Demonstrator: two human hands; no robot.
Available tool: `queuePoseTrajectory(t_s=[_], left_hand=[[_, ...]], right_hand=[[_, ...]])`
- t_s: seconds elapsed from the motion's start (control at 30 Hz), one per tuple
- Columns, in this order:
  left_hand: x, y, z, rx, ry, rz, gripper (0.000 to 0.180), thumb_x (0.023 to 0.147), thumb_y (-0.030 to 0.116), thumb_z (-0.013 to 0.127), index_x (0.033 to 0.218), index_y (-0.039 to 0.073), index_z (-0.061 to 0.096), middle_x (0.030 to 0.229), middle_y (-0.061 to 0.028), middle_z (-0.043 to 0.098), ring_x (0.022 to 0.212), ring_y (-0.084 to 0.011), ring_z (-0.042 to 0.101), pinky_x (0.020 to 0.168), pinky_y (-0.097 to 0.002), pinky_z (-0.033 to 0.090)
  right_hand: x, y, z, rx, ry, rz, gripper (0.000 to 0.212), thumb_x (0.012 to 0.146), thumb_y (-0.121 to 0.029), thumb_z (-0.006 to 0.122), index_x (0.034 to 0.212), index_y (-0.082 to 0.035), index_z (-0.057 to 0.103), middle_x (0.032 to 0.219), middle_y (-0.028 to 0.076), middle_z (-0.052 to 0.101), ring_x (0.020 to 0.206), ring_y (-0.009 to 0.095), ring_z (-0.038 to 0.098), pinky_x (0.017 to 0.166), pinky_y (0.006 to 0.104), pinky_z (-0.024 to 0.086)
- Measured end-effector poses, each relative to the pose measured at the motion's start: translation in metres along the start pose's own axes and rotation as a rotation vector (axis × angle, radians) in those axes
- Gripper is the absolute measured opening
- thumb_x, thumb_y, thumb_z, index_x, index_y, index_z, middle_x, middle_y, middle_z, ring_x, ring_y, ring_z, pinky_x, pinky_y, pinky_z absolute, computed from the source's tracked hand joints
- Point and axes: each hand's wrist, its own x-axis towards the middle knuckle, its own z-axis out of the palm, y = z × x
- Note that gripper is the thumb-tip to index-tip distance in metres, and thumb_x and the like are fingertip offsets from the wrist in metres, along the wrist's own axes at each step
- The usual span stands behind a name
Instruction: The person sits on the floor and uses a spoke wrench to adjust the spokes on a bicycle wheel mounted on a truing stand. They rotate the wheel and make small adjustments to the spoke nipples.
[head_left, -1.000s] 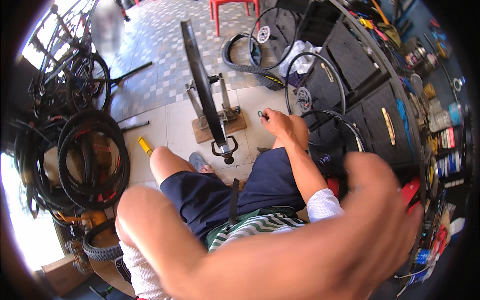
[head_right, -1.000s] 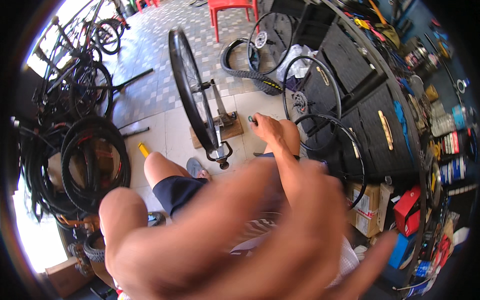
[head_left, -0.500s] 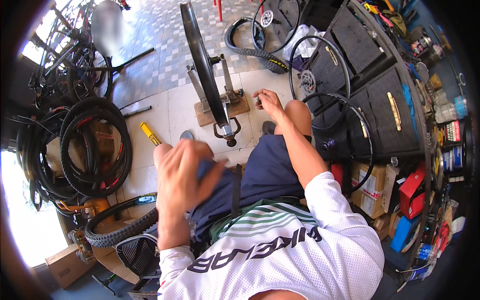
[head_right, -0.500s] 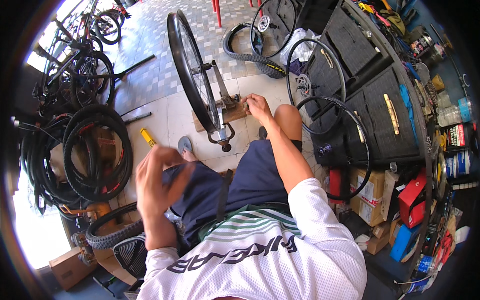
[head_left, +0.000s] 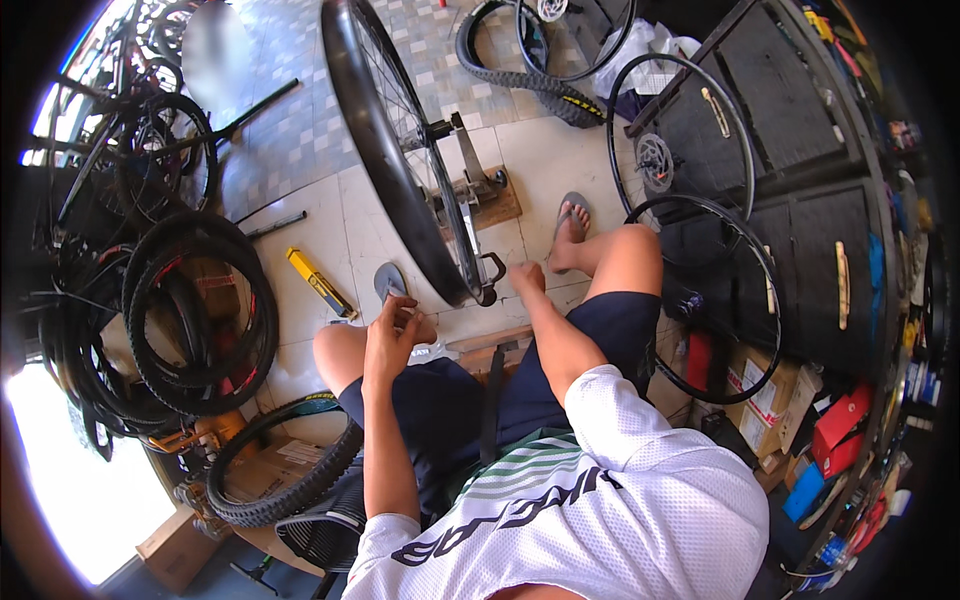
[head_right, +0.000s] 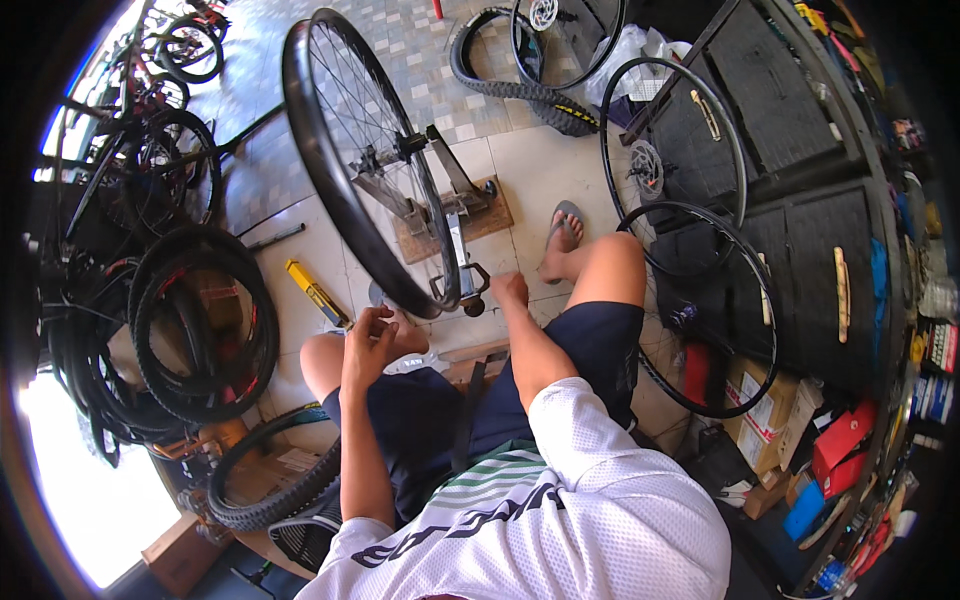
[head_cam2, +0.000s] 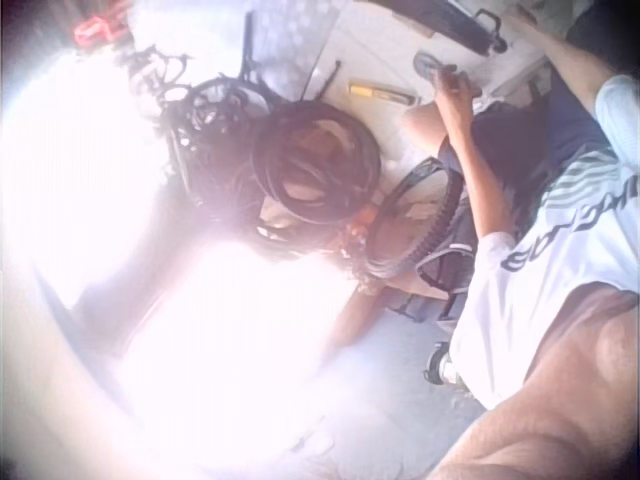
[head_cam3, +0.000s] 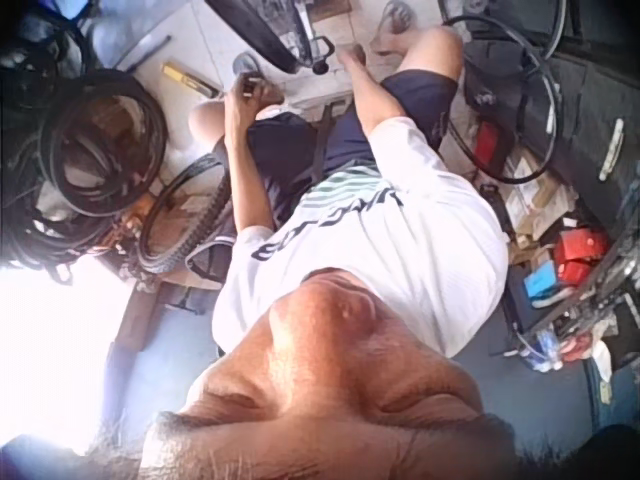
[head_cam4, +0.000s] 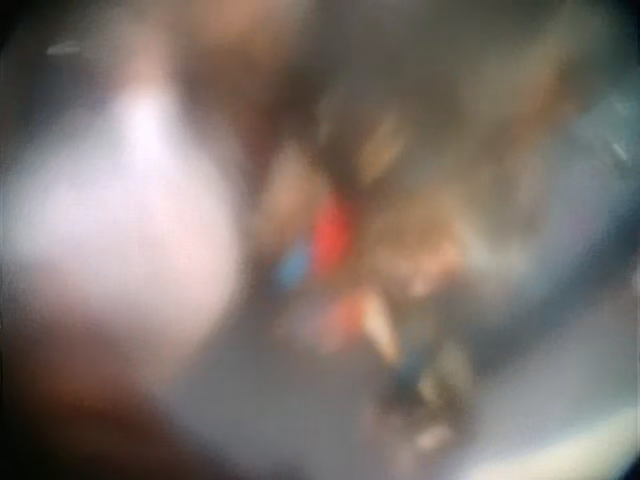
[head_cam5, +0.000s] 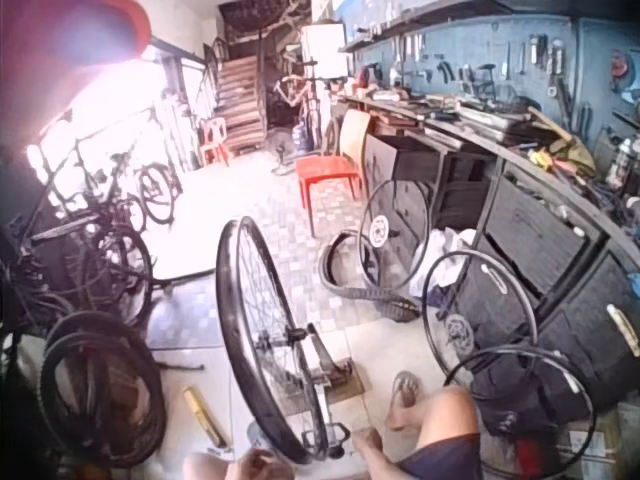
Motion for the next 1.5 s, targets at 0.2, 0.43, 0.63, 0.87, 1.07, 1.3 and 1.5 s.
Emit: queuePoseTrajectory(t_s=[0.2, 0.43, 0.63, 0.87, 1.07, 1.3, 1.5], left_hand=[[0.038, -0.044, 0.012, 0.163, -0.103, 0.039, 0.022, 0.087, 0.012, 0.066, 0.105, 0.002, 0.06, 0.085, -0.0119, 0.067, 0.076, -0.0154, 0.064, 0.068, -0.0308, 0.05], [0.06, -0.07, 0.046, 0.158, -0.065, -0.039, 0.018, 0.087, 0.008, 0.062, 0.102, 0.0, 0.059, 0.072, -0.0141, 0.065, 0.066, -0.0244, 0.066, 0.062, -0.0348, 0.052], [0.081, -0.068, 0.055, 0.118, -0.095, -0.114, 0.02, 0.083, 0.014, 0.073, 0.093, 0.002, 0.061, 0.07, -0.0127, 0.062, 0.061, -0.0246, 0.062, 0.061, -0.0354, 0.049], [0.08, -0.084, 0.056, 0.108, -0.155, -0.09, 0.02, 0.088, 0.012, 0.066, 0.1, -0.001, 0.058, 0.079, -0.0175, 0.068, 0.072, -0.0303, 0.068, 0.064, -0.0382, 0.051], [0.082, -0.084, 0.053, 0.135, -0.101, -0.016, 0.023, 0.085, 0.02, 0.072, 0.097, 0.003, 0.063, 0.079, -0.0151, 0.066, 0.075, -0.0278, 0.067, 0.068, -0.0375, 0.05], [0.072, -0.074, 0.04, -0.028, -0.083, -0.113, 0.022, 0.087, 0.017, 0.066, 0.101, 0.0, 0.062, 0.09, -0.0203, 0.068, 0.082, -0.0353, 0.066, 0.073, -0.0428, 0.051], [0.105, 0.007, -0.012, -0.274, 0.343, -0.044, 0.026, 0.094, 0.001, 0.053, 0.119, 0.004, 0.061, 0.103, -0.0096, 0.065, 0.091, -0.0157, 0.059, 0.079, -0.0278, 0.046]], right_hand=[[-0.002, 0.033, 0.064, -0.436, -0.191, 0.001, 0.054, 0.072, -0.026, 0.07, 0.117, 0.004, 0.062, 0.112, 0.024, 0.066, 0.098, 0.036, 0.067, 0.082, 0.0424, 0.054], [0.0, 0.018, 0.065, -0.308, -0.572, 0.026, 0.067, 0.071, -0.023, 0.066, 0.128, 0.007, 0.05, 0.113, 0.027, 0.064, 0.106, 0.036, 0.065, 0.09, 0.0435, 0.052], [-0.002, 0.024, 0.066, -0.433, -0.254, 0.05, 0.08, 0.07, -0.055, 0.071, 0.119, 0.007, 0.056, 0.11, 0.027, 0.066, 0.098, 0.037, 0.067, 0.083, 0.0439, 0.053], [0.002, 0.017, 0.059, -0.305, -0.445, 0.0, 0.072, 0.07, -0.047, 0.072, 0.121, 0.002, 0.057, 0.112, 0.024, 0.066, 0.105, 0.037, 0.063, 0.09, 0.0428, 0.05], [0.008, 0.023, 0.061, -0.318, -0.449, -0.125, 0.085, 0.072, -0.052, 0.071, 0.129, 0.007, 0.048, 0.102, 0.027, 0.067, 0.078, 0.033, 0.069, 0.066, 0.0398, 0.056], [0.003, 0.033, 0.049, -0.422, -0.39, 0.021, 0.065, 0.077, -0.036, 0.065, 0.125, 0.006, 0.052, 0.109, 0.027, 0.065, 0.09, 0.037, 0.067, 0.077, 0.0436, 0.055], [0.051, 0.012, 0.023, -0.357, -0.034, 0.094, 0.046, 0.081, -0.026, 0.06, 0.117, 0.003, 0.057, 0.115, 0.027, 0.064, 0.104, 0.041, 0.063, 0.088, 0.0471, 0.051]])
